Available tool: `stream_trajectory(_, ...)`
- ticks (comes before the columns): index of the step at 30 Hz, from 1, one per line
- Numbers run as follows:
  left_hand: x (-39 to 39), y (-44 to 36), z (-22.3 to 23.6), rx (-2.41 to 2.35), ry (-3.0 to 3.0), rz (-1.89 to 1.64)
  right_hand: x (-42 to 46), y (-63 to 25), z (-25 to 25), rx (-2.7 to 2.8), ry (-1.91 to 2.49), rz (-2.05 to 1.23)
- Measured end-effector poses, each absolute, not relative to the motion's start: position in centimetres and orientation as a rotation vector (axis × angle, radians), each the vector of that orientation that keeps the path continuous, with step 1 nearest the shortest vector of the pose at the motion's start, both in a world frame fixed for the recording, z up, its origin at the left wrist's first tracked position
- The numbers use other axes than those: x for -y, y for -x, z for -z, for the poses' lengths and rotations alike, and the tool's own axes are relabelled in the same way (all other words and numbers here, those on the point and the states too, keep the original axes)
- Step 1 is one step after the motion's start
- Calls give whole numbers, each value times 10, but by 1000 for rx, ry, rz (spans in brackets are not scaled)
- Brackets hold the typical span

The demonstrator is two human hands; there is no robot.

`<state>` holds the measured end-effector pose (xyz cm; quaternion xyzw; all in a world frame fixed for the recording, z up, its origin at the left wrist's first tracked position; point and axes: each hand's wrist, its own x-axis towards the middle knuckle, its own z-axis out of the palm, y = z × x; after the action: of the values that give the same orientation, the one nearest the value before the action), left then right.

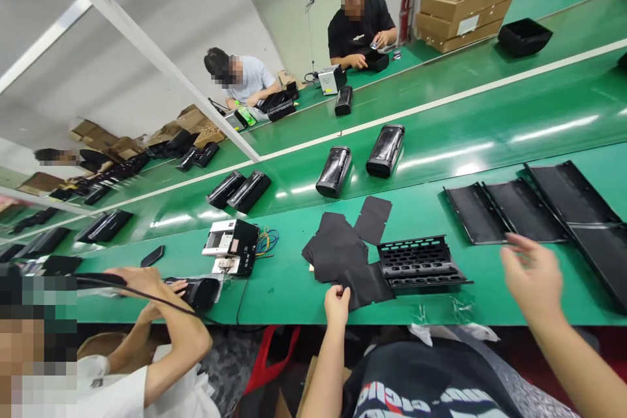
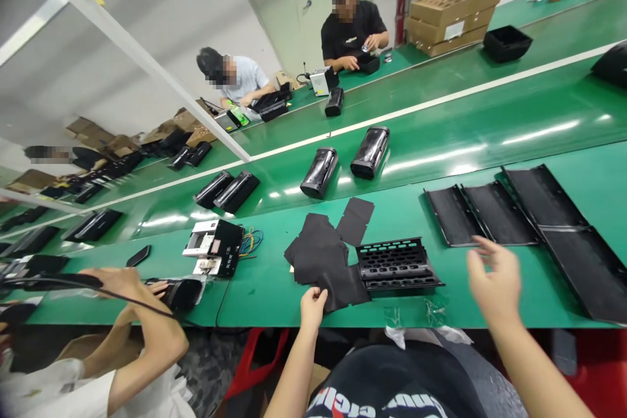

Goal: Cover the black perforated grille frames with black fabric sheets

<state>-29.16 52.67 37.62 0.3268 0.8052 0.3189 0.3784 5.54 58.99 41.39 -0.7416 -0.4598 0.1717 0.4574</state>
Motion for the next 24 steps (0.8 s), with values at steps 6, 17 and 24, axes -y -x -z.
stream_trajectory(6, -527, 275, -399, -1790, -709, -938, -565, 74, -432, 1799, 1259, -1278)
stream_trajectory(17, -539, 245, -437, -1540, -535, -1048, -565, 111, -431, 1922, 1209, -1231)
stream_trajectory(24, -552, 251, -433, -1506, -560, -1042, -580, 80, -426, 1300, 1293, -1488)
